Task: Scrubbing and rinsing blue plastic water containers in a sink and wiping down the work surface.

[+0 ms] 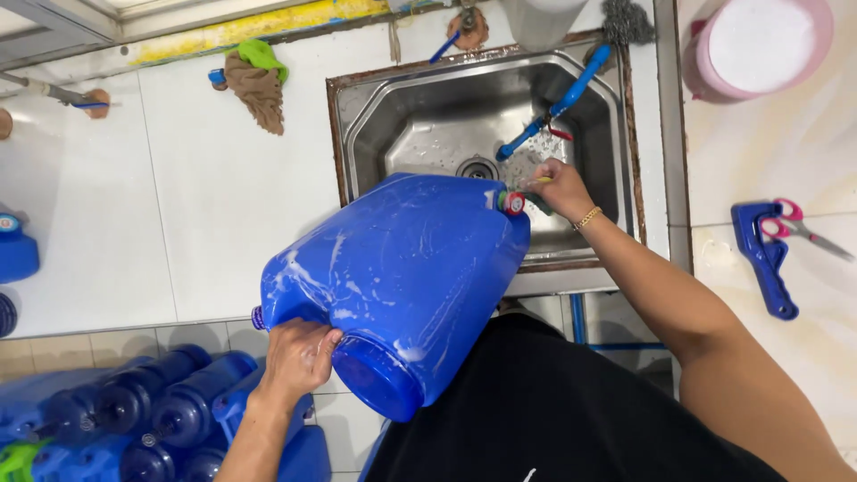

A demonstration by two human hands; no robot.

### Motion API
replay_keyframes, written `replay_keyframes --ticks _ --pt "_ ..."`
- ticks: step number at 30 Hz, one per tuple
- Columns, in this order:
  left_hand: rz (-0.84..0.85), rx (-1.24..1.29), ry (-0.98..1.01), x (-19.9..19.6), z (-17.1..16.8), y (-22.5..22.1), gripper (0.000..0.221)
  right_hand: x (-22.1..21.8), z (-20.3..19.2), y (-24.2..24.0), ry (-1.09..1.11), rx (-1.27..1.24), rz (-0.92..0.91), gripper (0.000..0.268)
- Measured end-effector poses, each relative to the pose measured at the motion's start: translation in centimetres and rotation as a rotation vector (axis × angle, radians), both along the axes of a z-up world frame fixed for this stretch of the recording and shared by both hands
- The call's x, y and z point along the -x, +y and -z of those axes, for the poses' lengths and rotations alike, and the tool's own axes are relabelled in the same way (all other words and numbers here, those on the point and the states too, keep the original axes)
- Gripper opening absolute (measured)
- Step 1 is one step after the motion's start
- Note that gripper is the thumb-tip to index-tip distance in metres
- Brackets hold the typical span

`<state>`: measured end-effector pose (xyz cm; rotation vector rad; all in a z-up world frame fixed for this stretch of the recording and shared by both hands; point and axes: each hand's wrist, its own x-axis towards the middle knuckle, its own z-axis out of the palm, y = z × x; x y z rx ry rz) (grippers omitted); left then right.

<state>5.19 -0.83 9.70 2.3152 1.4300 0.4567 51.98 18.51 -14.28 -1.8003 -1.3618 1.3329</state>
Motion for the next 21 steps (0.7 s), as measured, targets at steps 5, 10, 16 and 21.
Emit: replay_keyframes --ticks 5,10,16,21 --pt "-0.018 -0.015 -0.016 1.1 0.7 -0.6 0.055 0.9 -6.6 -4.4 0.087 0.188 -0.165 0.039" --pt "-0.023 0.004 -0.049 1.5 0.4 -2.2 0.056 1.1 -7.3 -6.8 -0.065 -0.335 -0.481 0.035" --pt "-0.011 -0.038 -0.071 1.7 0.4 -3.6 0.056 1.4 -4.7 -5.9 0.096 -0.41 -0.183 0.024" --pt "-0.046 -0.067 -0.064 2.3 1.3 -4.3 0.056 3.1 -11.1 -5.4 0.056 0.087 -0.319 0.031"
